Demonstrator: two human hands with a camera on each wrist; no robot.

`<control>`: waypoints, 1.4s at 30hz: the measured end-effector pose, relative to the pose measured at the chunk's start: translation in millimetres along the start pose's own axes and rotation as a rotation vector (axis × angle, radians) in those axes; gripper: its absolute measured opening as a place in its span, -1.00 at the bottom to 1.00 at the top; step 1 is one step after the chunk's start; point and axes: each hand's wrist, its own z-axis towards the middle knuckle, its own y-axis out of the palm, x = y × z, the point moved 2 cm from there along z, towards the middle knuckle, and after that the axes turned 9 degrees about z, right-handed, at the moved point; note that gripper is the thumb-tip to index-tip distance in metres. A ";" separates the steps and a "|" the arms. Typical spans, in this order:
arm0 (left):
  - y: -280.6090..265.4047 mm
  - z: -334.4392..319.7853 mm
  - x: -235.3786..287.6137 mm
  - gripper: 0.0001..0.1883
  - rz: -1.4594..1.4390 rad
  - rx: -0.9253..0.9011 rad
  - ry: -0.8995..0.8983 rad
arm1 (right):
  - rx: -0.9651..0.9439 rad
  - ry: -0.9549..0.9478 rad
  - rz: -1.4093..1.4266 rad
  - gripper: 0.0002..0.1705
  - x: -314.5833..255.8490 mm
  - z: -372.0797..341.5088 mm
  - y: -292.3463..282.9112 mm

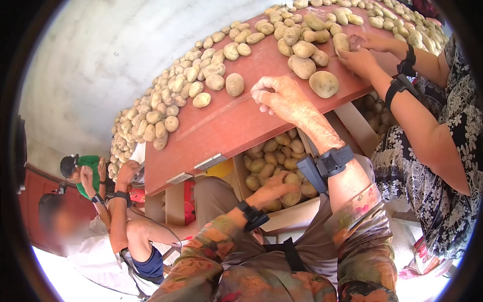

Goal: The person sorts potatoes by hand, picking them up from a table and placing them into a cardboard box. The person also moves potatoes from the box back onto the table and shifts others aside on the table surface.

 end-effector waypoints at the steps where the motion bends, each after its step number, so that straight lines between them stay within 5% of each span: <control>1: -6.0 -6.4 -2.9 -0.23 0.003 0.004 -0.001 | 0.017 -0.011 0.007 -0.78 -0.5 0.0 0.6; 3: -14.3 -19.6 -6.9 -0.30 -0.504 -0.101 0.089 | 0.014 -0.018 0.001 -0.78 -0.4 0.7 1.2; 8: -65.9 -67.4 23.2 -0.39 -0.690 0.095 0.213 | 0.000 -0.036 0.011 -0.77 3.6 0.3 3.4; 19: -217.9 -76.8 27.6 -0.47 -0.130 0.609 0.085 | -0.021 0.035 -0.026 -0.76 -2.0 -3.2 2.1; 26: -297.3 -31.2 7.6 -0.30 0.016 0.826 -0.127 | -0.020 0.015 0.007 -0.77 8.5 6.6 -0.1; 28: -306.8 -24.5 12.4 -0.21 0.124 1.098 -0.006 | -0.006 0.016 -0.011 -0.77 5.4 6.8 -0.2; 29: -343.1 -1.9 -22.5 -0.20 0.401 1.213 0.042 | 0.000 0.025 -0.010 -0.77 5.3 7.4 -1.1; 32: -333.2 -7.4 0.5 -0.26 0.495 1.102 -0.014 | -0.002 -0.021 -0.034 -0.76 5.8 12.2 -1.3; 40: -325.3 -13.8 -11.2 -0.30 0.174 0.915 0.021 | -0.026 -0.025 -0.057 -0.75 8.0 18.8 -3.6; 42: -326.2 -11.6 -15.7 -0.26 -0.217 0.772 0.026 | -0.026 -0.016 -0.053 -0.75 9.2 20.3 -5.9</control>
